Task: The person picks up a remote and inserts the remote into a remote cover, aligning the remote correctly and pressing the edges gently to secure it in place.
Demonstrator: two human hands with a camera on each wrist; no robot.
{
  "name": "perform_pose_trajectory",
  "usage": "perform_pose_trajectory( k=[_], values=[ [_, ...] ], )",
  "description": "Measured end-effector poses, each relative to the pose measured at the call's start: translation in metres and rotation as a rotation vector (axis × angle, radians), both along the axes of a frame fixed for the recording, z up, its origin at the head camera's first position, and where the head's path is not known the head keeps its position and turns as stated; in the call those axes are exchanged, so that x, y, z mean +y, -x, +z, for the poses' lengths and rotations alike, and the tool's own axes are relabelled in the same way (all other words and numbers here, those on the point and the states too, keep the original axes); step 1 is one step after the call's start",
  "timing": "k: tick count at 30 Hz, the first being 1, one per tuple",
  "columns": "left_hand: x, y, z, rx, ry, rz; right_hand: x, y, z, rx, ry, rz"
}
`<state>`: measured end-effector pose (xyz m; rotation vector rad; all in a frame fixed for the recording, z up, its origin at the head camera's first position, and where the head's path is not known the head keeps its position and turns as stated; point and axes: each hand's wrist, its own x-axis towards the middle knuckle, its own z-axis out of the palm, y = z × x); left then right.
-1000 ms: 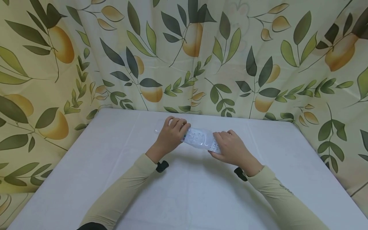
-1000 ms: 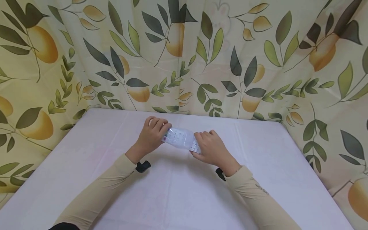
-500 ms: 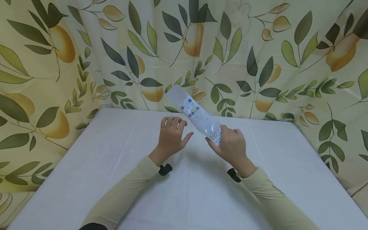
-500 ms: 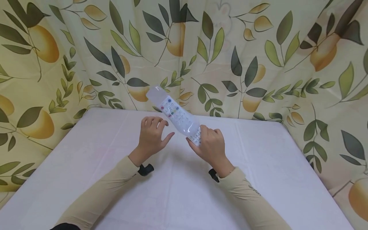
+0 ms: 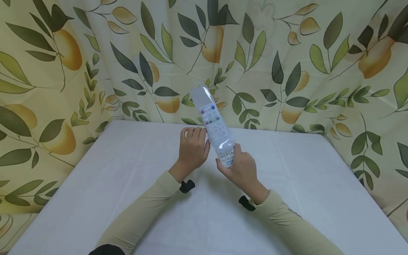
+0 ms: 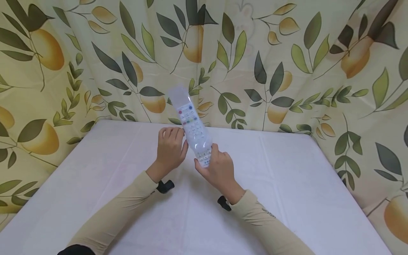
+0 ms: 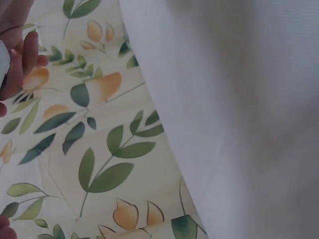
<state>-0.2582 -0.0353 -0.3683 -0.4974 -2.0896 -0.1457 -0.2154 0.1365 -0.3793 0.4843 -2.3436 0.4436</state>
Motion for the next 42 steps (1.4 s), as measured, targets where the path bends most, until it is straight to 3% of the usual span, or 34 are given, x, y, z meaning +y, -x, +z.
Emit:
perform_pose_trajectory(
  k=[3, 7, 12, 17, 26, 29, 34, 42],
  values=[
    [0.000, -0.001, -0.001, -0.047, 0.008, 0.003, -0.005, -0.003, -0.002, -0.103, 0.091, -0.009],
    [0.000, -0.002, -0.002, -0.093, 0.033, 0.001, -0.009, -0.003, -0.004, -0.168, 0.147, -0.044],
    [0.001, 0.001, -0.003, -0.031, 0.105, 0.042, -0.012, -0.004, -0.006, -0.196, 0.136, -0.078],
    [0.001, 0.005, -0.004, 0.054, 0.169, 0.089, -0.009, -0.002, -0.009, -0.115, 0.058, -0.093],
    [-0.004, 0.011, -0.009, 0.088, 0.154, 0.087, 0.000, 0.004, -0.009, 0.128, -0.246, -0.120],
    [-0.006, 0.011, -0.009, 0.089, 0.179, 0.061, 0.004, 0.006, -0.008, 0.177, -0.307, -0.099],
    [-0.011, 0.010, -0.008, 0.076, 0.282, -0.039, 0.016, 0.011, -0.008, 0.234, -0.380, -0.063],
    [-0.015, 0.007, -0.011, 0.031, 0.390, -0.175, 0.029, 0.014, -0.008, 0.229, -0.407, -0.023]
  ],
)
